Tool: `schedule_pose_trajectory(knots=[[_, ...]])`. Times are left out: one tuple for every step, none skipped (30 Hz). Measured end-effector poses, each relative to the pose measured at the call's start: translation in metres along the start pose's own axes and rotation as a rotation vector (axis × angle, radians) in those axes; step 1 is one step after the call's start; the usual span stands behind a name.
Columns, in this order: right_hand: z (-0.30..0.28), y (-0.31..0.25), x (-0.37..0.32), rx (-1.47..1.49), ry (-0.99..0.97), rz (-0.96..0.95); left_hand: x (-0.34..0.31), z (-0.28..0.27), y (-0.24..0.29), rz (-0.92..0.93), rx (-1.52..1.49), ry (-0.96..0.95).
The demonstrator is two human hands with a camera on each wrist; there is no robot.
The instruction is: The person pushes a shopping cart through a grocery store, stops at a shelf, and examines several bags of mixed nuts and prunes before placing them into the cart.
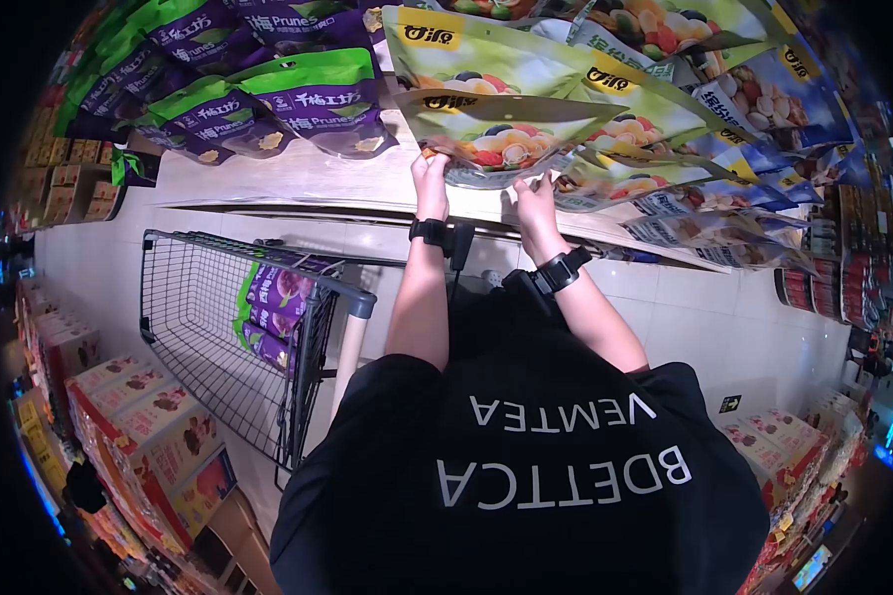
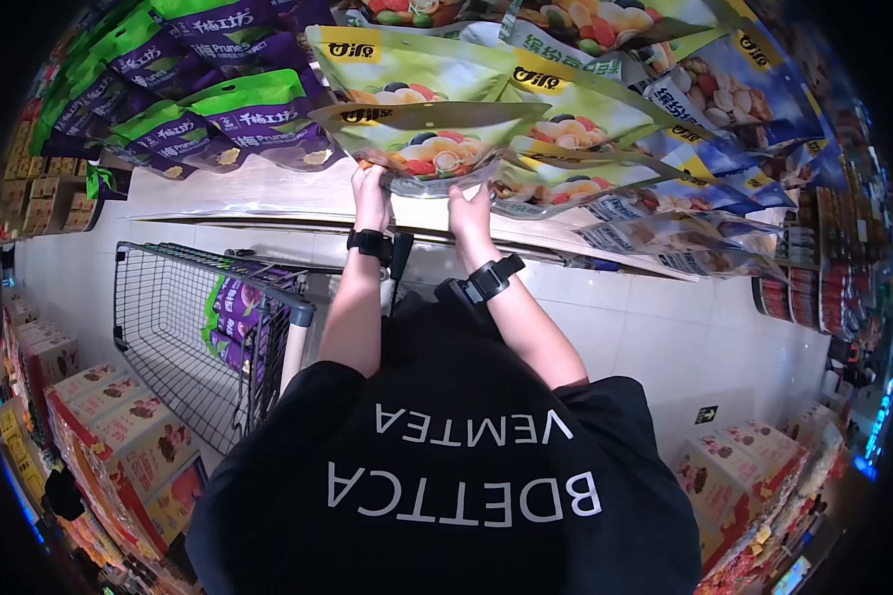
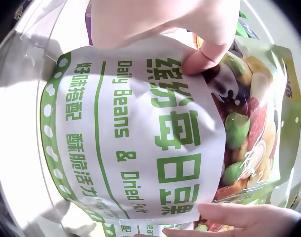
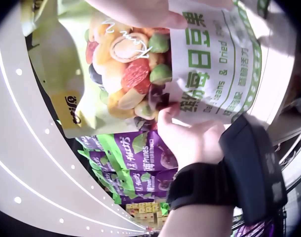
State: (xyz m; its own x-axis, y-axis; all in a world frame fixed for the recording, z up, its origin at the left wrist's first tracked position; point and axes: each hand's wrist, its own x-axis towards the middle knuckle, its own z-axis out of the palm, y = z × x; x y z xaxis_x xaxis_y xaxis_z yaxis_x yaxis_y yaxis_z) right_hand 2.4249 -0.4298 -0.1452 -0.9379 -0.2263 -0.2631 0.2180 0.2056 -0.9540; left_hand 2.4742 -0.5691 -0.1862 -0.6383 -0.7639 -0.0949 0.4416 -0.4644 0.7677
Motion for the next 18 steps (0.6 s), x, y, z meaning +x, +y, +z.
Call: schedule_pose_trajectory(knots=[[-0.003,0.000,-0.005,0.040,-0.081,0.019,0.002,0.001,-0.003,0.006,0.013,-0.007],[-0.008,0.000,-0.011,0.040,-0.080,0.018,0.006,0.000,-0.004,0.006,0.013,-0.008],[-0.014,0.001,-0.017,0.088,-0.198,0.098,0.009,-0.001,-0.005,-0.003,0.051,-0.031],[-0.021,-0.004,-0.026,0.136,-0.316,0.178,0.012,-0.002,-0.006,-0.012,0.089,-0.055],[-0.028,-0.016,-0.036,0.121,-0.330,0.184,0.013,-0.001,-0.003,-0.020,0.115,-0.054],[-0.034,-0.024,-0.041,0.120,-0.333,0.182,0.012,0.002,-0.002,-0.016,0.114,-0.053],[-0.041,-0.030,-0.045,0.033,-0.286,0.117,0.010,0.007,0.004,0.018,0.158,-0.025],[-0.047,-0.033,-0.045,-0.051,-0.240,0.053,0.007,0.012,0.009,0.053,0.203,0.004],[-0.052,-0.029,-0.040,-0.067,-0.230,-0.029,0.008,0.013,0.005,0.090,0.208,0.011],[-0.057,-0.027,-0.034,-0.078,-0.261,-0.020,0.002,0.018,0.012,0.056,0.214,0.030],[-0.061,-0.024,-0.031,-0.085,-0.277,-0.029,0.004,0.014,0.002,0.116,0.310,0.101],[-0.060,-0.022,-0.027,-0.089,-0.309,-0.040,0.005,0.006,-0.006,0.185,0.409,0.185],[-0.060,-0.015,-0.023,-0.109,-0.321,-0.117,0.002,0.001,-0.014,0.225,0.364,0.301],[-0.058,-0.018,-0.028,-0.126,-0.327,-0.148,-0.008,0.000,-0.009,0.168,0.338,0.368],[-0.056,-0.017,-0.029,-0.150,-0.369,-0.198,-0.027,0.008,0.007,0.227,0.424,0.409],[-0.054,-0.014,-0.033,-0.173,-0.411,-0.248,-0.049,0.018,0.026,0.257,0.373,0.367],[-0.048,-0.020,-0.042,-0.153,-0.464,-0.259,-0.073,0.031,0.047,0.248,0.340,0.348],[-0.041,-0.025,-0.052,-0.134,-0.521,-0.266,-0.095,0.035,0.064,0.257,0.322,0.271]])
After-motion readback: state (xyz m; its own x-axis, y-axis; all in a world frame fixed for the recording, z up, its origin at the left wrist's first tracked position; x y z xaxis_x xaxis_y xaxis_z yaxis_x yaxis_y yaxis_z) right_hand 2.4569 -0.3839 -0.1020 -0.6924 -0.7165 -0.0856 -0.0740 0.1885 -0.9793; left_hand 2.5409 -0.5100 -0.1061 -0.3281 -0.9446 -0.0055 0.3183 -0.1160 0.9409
